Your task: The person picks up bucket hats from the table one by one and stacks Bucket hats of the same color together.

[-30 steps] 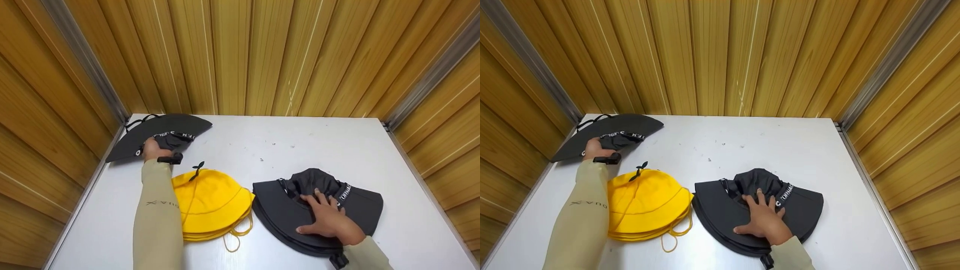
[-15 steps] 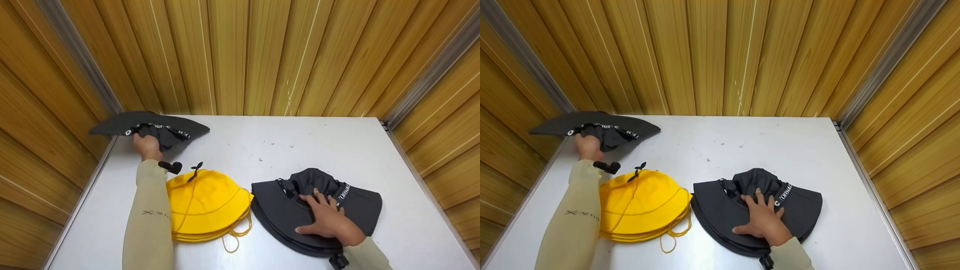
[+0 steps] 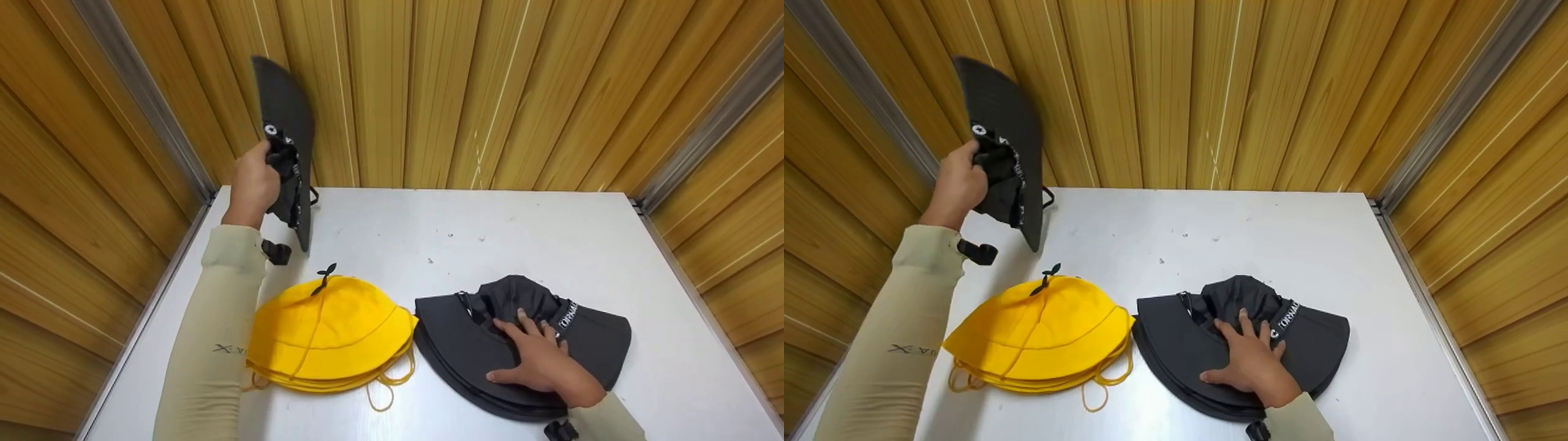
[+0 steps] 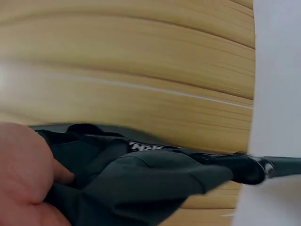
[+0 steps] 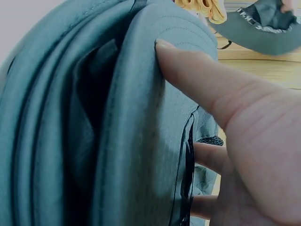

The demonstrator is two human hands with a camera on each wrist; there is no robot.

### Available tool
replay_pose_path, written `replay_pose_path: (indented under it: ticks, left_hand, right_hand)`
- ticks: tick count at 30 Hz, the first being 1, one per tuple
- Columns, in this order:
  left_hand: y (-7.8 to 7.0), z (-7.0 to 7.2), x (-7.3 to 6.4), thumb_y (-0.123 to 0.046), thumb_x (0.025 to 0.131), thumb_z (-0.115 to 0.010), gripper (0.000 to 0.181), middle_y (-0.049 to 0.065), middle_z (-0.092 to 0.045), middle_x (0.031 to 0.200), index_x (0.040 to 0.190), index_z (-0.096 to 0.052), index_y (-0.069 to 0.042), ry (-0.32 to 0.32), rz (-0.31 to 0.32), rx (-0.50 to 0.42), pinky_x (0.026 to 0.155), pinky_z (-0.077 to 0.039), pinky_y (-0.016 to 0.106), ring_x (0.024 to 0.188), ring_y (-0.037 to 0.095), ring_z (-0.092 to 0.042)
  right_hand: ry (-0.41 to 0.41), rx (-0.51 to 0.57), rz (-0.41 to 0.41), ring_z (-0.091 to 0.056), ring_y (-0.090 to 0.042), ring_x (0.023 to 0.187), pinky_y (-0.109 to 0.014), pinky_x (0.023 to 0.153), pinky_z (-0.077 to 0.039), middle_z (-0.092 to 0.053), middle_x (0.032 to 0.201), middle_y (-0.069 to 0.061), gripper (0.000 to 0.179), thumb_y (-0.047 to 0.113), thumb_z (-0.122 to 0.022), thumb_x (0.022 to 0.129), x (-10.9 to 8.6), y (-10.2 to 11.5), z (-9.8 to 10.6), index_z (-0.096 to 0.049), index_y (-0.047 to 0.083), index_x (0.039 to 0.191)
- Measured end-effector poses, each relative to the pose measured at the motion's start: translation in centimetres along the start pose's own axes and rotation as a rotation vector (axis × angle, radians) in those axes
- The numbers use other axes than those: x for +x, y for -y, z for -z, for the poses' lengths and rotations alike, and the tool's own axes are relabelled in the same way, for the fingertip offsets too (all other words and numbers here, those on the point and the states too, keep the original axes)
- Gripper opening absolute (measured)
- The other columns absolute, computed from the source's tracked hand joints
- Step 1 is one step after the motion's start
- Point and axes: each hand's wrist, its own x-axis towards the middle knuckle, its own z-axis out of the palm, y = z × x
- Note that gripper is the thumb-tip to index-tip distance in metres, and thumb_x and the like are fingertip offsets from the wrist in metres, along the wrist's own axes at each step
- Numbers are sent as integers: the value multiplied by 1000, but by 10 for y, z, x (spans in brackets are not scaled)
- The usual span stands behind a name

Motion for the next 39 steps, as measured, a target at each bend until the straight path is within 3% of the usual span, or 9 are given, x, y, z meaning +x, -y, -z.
replay_pose_path:
  ticks: [7,15,21,25,26,29,33,36,39]
  left_hand:
    - [-61,6,1,10,92,-40,35,21,-68,118,117,-60,-4,8,-299,301,91,-48,57,106,42,-62]
    - [-112,-1,-25,-4,103,-52,23,11,-78,103,109,-73,-11,-56,-556,429,77,-56,54,90,36,-70]
    - [-144,-11,-52,-2,101,-55,26,1,-76,92,97,-75,-17,-6,-782,476,68,-53,47,77,27,-66]
    - [-162,-15,-70,-1,101,-56,27,-1,-72,88,94,-74,-20,70,-885,517,64,-51,44,71,23,-61]
    - [-165,-16,-74,-2,101,-57,27,-2,-72,88,94,-74,-21,86,-907,531,64,-52,43,71,22,-61]
    - [-173,-19,-86,-1,99,-60,27,-2,-72,88,96,-76,-22,132,-969,553,64,-53,40,70,19,-61]
    - [-180,-24,-98,5,97,-59,31,-2,-68,81,91,-74,-20,157,-1068,587,61,-51,37,66,16,-56]
    - [-183,-28,-106,10,95,-56,35,-3,-66,78,89,-73,-19,176,-1131,611,60,-50,35,64,15,-52]
    - [-185,-32,-112,10,95,-57,36,-4,-67,79,90,-75,-21,197,-1172,636,63,-52,35,64,14,-53]
  right_hand:
    - [10,19,-1,-13,-71,143,-92,101,-12,-13,168,-29,109,68,-83,71,1,2,0,-37,24,160]
    - [9,28,24,-13,-74,141,-92,100,-16,-14,167,-31,106,67,-82,73,0,-1,9,-39,20,159]
    - [-3,152,124,-17,-69,143,-84,106,-26,-16,164,-37,95,60,-78,82,-10,0,44,-43,9,155]
    - [-131,249,191,-21,-58,149,-77,112,-27,-17,166,-33,92,56,-74,88,-23,13,79,-37,10,158]
    - [-176,291,210,-21,-56,151,-75,113,-27,-18,168,-28,90,53,-74,90,-26,17,88,-34,12,159]
    - [-326,502,328,-26,-36,155,-46,121,-38,-21,169,-19,84,28,-75,95,-34,30,111,-26,18,162]
    - [-440,929,582,-40,-15,147,-16,110,-44,-34,164,-12,90,-12,-69,89,-36,47,132,-25,16,162]
    - [-439,1135,744,-50,-17,141,-24,111,-47,-48,157,-11,89,-23,-63,85,-34,56,140,-29,9,160]
    - [-441,1167,836,-60,-19,133,-24,109,-49,-61,146,-12,77,-24,-62,85,-30,57,143,-39,1,155]
